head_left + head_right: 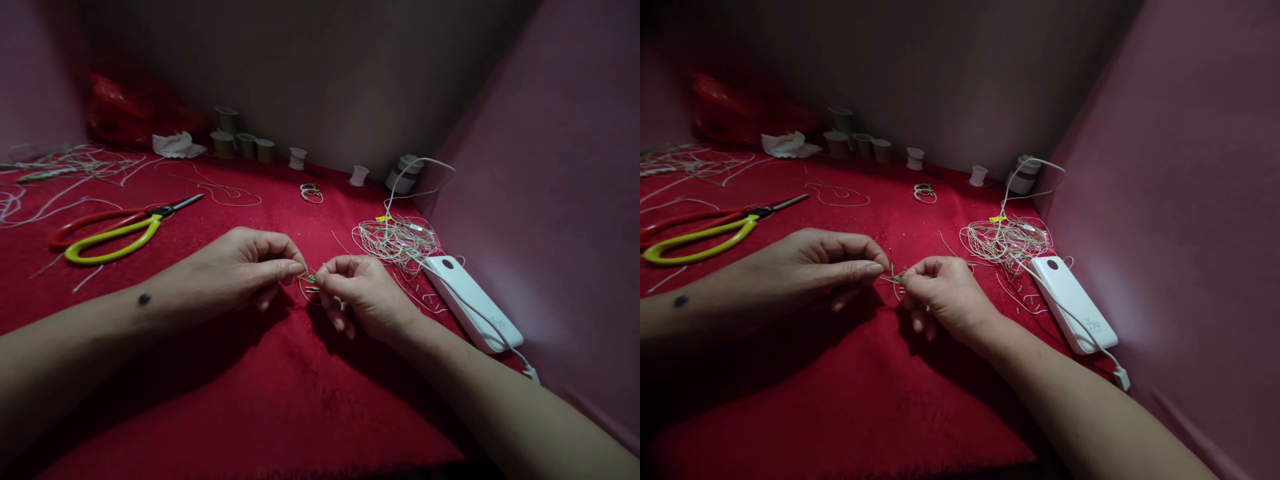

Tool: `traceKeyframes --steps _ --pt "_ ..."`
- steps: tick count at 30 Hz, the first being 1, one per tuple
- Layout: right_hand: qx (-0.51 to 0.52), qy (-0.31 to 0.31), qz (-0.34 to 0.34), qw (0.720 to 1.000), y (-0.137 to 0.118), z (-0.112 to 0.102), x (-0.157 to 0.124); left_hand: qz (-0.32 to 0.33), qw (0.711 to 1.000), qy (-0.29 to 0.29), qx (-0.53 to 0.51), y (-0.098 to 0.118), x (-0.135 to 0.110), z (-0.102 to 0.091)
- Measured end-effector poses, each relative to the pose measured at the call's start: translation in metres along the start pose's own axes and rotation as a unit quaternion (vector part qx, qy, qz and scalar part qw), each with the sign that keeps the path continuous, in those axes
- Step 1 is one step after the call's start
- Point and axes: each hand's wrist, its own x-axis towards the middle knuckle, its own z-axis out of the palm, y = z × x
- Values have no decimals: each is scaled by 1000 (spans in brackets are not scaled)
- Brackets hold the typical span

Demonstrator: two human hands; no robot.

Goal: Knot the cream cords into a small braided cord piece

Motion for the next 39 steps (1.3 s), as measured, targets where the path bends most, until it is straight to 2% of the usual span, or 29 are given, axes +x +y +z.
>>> traceKeyframes --steps 3,10,16,26,32,36,39 --pt "11 9 -10 1000 1 -1 1 6 1000 -13 -5 -1 0 -1" --pt "31 10 -37 999 3 -1 2 -26 994 -98 43 -12 4 -3" --pt "14 0 -44 999 1 2 1 -47 995 -84 6 -13 3 -3" --pt "-31 8 -42 999 0 5 -1 -106 983 -111 -104 -22 7 2" --pt "-40 11 -44 998 1 5 -1 -113 979 -127 -110 -22 6 1" --pt "-57 20 -44 997 1 5 -1 -94 989 -92 -66 -16 6 -2" --pt "-74 30 -41 996 0 5 -2 -74 993 -87 -23 -14 6 -4"
